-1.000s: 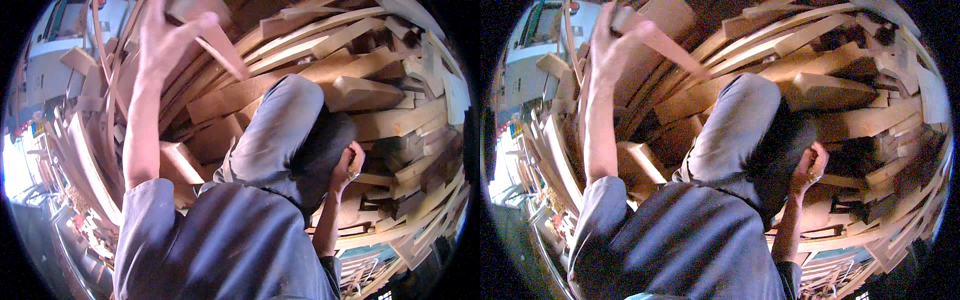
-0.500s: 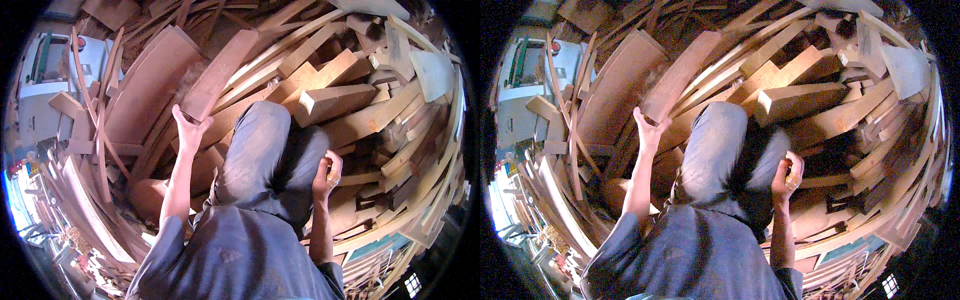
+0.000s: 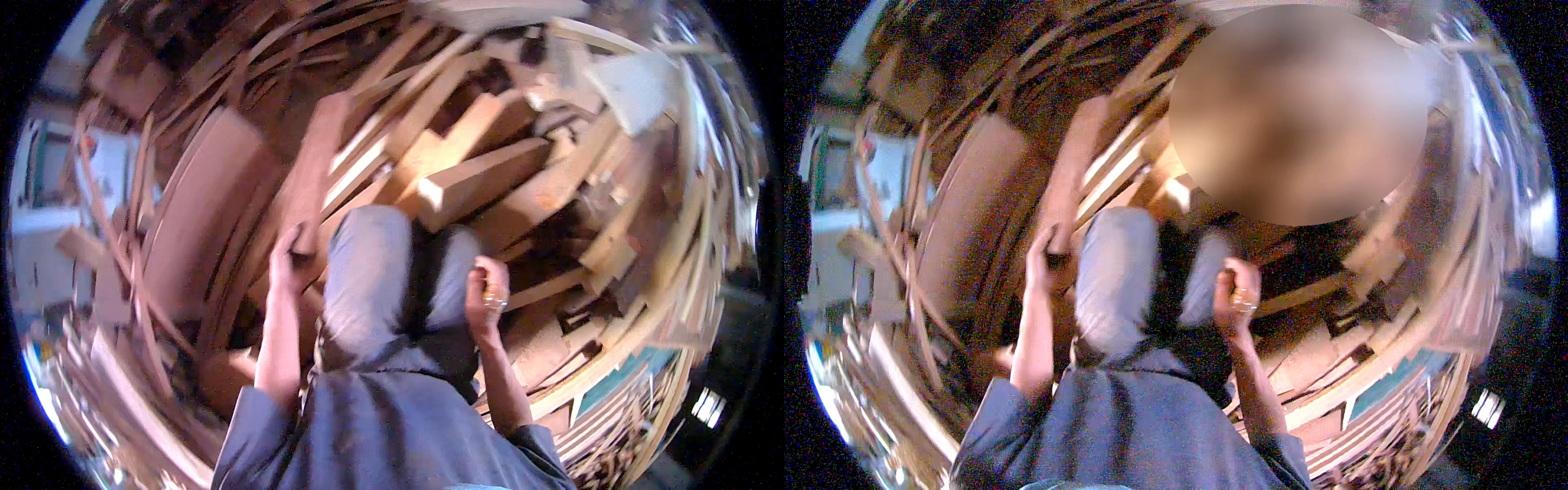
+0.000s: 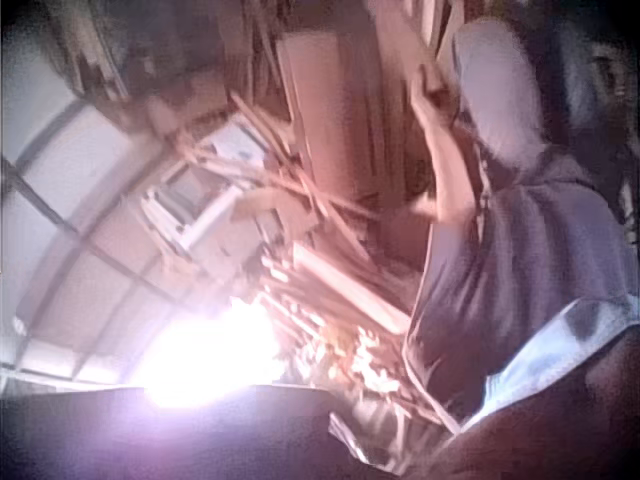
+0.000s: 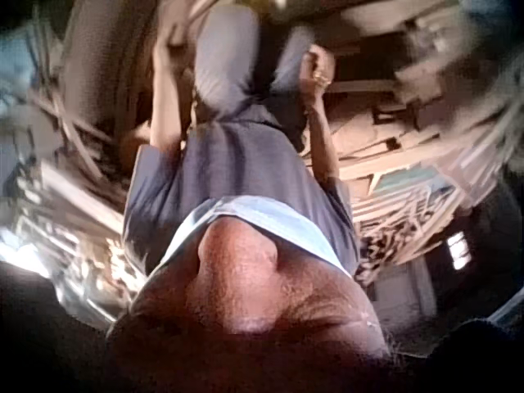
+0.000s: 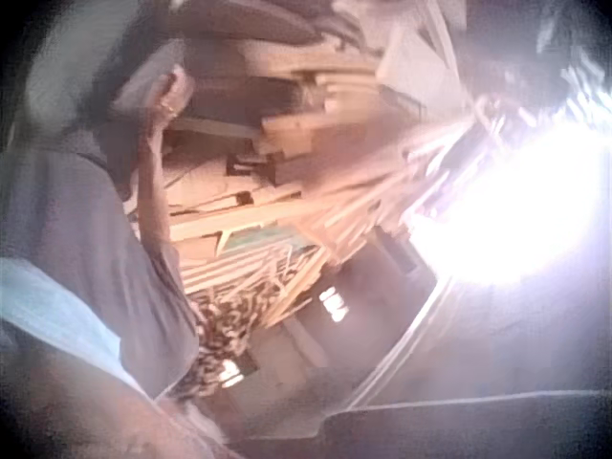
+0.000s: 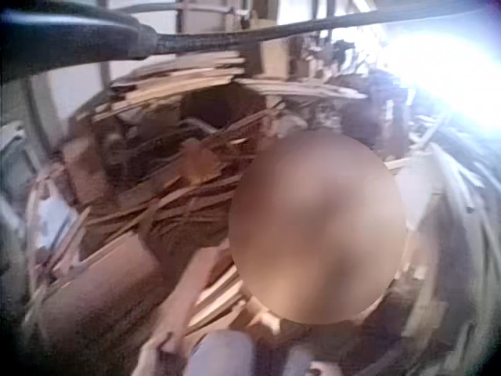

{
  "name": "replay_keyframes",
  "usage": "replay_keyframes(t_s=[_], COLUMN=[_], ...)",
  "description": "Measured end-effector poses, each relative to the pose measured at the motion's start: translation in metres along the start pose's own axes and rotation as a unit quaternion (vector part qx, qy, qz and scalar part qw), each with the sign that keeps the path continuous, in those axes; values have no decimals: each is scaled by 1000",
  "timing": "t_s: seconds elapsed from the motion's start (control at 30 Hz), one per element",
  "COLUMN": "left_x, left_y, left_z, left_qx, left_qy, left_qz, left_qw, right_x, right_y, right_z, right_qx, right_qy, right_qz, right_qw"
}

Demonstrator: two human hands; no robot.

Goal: The person sorts through a pile of wood planks by hand, picking up and setting aside individual pieces of wood, then stands up to rub their hands before returning to move more wood planks from the pile.

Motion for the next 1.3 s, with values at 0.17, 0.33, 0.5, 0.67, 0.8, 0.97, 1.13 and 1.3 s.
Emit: replay_keyframes(t_s=[0.17, 0.33, 0.5, 0.67, 0.8, 0.97, 1.13, 1.3], left_x=[-39, -28, -109, -197, -194, -103, 74, 68], left_y=[31, 61, 261, 509, 526, 358, -2, -169], left_z=[-24, -42, -49, -14, 8, -29, -81, -25], left_qx=[-6, 113, 189, 438, 506, 544, 573, 755], left_qy=[101, 186, 255, 247, 355, 471, 328, 101], left_qz=[40, 9, 167, 531, 532, 249, -237, -119], left_qw=[994, 976, 933, 682, 579, 649, 712, 636], right_x=[0, 1, 5, 2, 0, -9, -4, 2], right_y=[6, -1, 4, -1, 1, 0, 8, -2], right_z=[4, 6, 8, 9, 6, 2, 12, 9], right_qx=[27, 58, 39, 15, 26, 17, 35, 4], right_qy=[6, 29, -4, 1, 41, 59, 33, 27], right_qz=[-24, -69, -64, -66, -48, -42, -14, 44], right_qw=[999, 996, 997, 998, 998, 997, 999, 999])
Point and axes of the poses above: each hand's wrist, its own x-axis towards the middle knuckle, its own y-axis out of the palm, z = x × y, the point moved 1 cm from there along x, towards the middle knuckle, and after that the axes turned 9 degrees about -y, right-handed, at the moved point
